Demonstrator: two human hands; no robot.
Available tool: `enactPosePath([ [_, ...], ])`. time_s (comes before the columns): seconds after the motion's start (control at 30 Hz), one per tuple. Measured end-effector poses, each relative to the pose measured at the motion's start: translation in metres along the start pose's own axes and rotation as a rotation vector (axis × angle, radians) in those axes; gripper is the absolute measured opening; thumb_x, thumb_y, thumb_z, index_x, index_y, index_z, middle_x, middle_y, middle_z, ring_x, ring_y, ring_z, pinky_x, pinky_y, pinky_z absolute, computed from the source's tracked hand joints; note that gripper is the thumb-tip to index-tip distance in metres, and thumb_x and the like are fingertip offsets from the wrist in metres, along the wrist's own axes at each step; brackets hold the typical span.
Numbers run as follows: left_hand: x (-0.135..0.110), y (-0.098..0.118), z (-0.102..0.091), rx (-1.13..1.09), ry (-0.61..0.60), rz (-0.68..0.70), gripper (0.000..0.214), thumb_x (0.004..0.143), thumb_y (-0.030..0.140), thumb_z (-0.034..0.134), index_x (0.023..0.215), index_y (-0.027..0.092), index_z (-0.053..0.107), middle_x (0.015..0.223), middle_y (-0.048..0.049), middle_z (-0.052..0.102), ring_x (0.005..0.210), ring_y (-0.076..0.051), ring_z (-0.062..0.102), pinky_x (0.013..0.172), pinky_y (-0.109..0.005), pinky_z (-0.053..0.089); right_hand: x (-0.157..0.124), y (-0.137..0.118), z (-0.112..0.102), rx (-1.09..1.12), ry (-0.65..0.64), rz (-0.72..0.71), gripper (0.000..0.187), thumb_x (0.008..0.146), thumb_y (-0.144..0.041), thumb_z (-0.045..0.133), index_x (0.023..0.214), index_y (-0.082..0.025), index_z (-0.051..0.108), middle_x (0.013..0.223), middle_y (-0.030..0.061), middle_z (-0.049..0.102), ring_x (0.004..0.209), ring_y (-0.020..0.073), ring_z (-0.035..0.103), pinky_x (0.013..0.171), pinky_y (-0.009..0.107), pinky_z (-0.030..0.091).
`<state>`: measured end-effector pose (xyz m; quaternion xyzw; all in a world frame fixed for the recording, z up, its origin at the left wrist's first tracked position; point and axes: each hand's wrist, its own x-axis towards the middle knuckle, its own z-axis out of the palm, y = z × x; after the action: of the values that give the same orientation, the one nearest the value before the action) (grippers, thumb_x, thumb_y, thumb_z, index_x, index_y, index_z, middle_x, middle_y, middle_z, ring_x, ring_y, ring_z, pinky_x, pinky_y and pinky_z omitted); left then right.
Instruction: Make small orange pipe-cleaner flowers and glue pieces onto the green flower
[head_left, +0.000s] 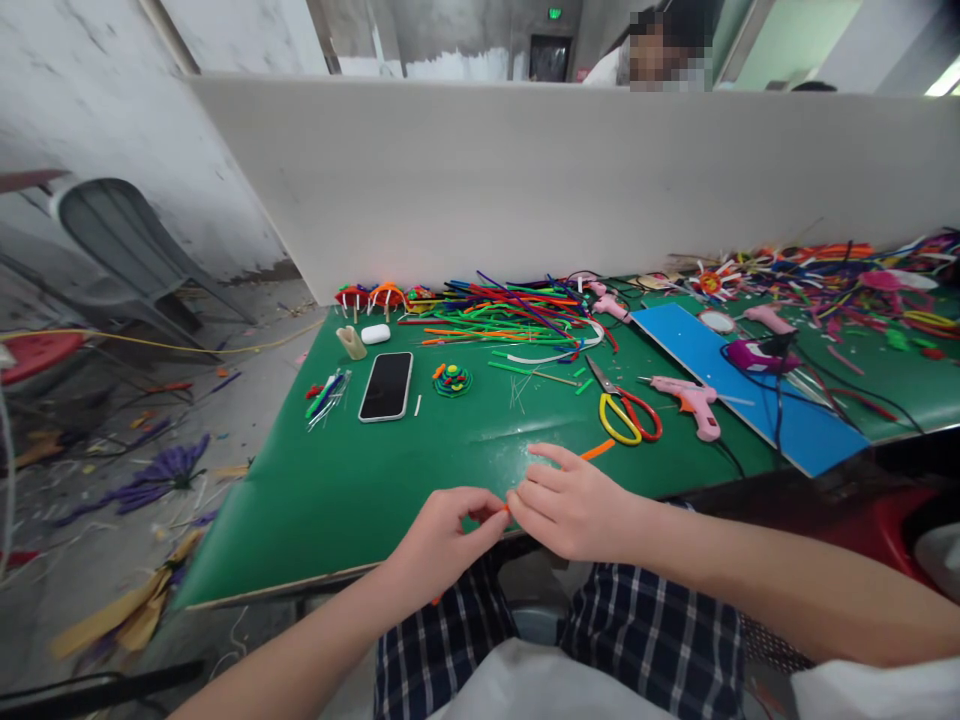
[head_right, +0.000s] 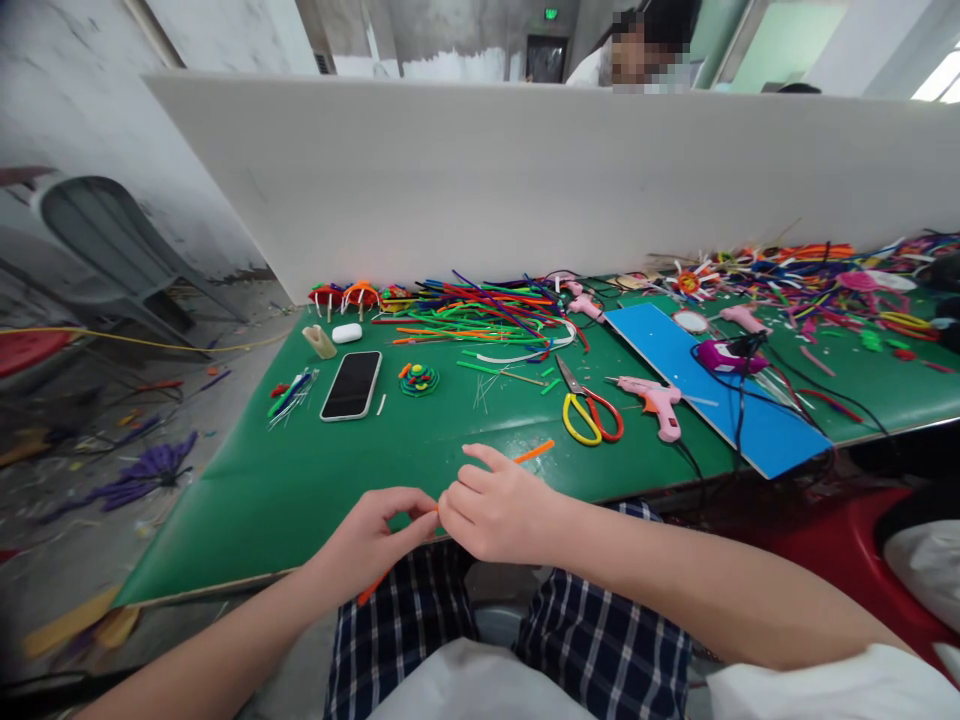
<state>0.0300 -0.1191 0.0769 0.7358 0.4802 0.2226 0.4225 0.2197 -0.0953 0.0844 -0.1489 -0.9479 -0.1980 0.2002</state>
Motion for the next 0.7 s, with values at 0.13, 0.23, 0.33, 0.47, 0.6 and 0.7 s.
enactPosePath([
  [0.13,0.002,-0.003,0.002,-0.261,-0.111,-0.126,0.026,0.079,0.029,0.049,0.062,0.013,0.061,0.060,0.0002,0.062,0.060,-0.010,0.054,0.061,-0.021,0.039,-0.005,-0.002,0.006,0.007,-0.026,-0.048,0.018,0.083,-0.013,0.043,0.076,-0.015,0.059,0.067,0.0001,0.058,0.062,0.0127,0.049,0.092,0.043,0.034],
  [0.23,0.003,-0.007,0.006,-0.502,-0.152,-0.258,0.022,0.075,0.030,0.054,0.063,0.013,0.060,0.055,0.0016,0.058,0.055,-0.009,0.051,0.058,-0.021,0.038,-0.006,-0.001,0.008,0.014,-0.014,-0.104,0.017,0.083,-0.012,0.042,0.076,-0.015,0.058,0.068,0.0000,0.058,0.064,0.0133,0.050,0.094,0.045,0.031],
  [0.33,0.001,-0.010,0.010,-0.590,-0.150,-0.293,0.022,0.074,0.030,0.056,0.062,0.012,0.061,0.053,0.0017,0.057,0.053,-0.008,0.049,0.058,-0.021,0.038,-0.005,0.001,0.007,0.065,-0.024,-0.150,0.018,0.083,-0.012,0.042,0.072,-0.016,0.056,0.063,-0.0015,0.055,0.061,0.0131,0.048,0.092,0.044,0.031],
  [0.47,-0.005,-0.011,0.012,-0.441,-0.153,-0.157,0.023,0.077,0.030,0.053,0.066,0.013,0.063,0.063,-0.0013,0.060,0.058,-0.009,0.051,0.059,-0.022,0.038,-0.002,0.002,0.002,0.193,-0.100,-0.102,0.020,0.084,-0.012,0.040,0.070,-0.016,0.054,0.060,-0.0017,0.051,0.057,0.0118,0.043,0.079,0.035,0.035],
  [0.6,-0.010,-0.012,0.009,-0.058,-0.119,0.171,0.024,0.082,0.025,0.047,0.067,0.014,0.062,0.061,-0.0023,0.058,0.062,-0.011,0.049,0.060,-0.024,0.037,-0.002,-0.003,-0.001,0.324,-0.176,-0.059,0.020,0.083,-0.016,0.042,0.066,-0.016,0.053,0.060,-0.0015,0.052,0.056,0.0113,0.041,0.063,0.029,0.033],
  [0.7,-0.012,-0.013,0.007,0.179,-0.062,0.470,0.023,0.083,0.019,0.044,0.067,0.015,0.058,0.059,-0.0021,0.056,0.061,-0.011,0.046,0.065,-0.027,0.037,-0.002,-0.007,-0.005,0.441,-0.218,0.010,0.022,0.083,-0.017,0.041,0.065,-0.016,0.054,0.061,-0.0016,0.055,0.056,0.0100,0.042,0.072,0.030,0.034],
])
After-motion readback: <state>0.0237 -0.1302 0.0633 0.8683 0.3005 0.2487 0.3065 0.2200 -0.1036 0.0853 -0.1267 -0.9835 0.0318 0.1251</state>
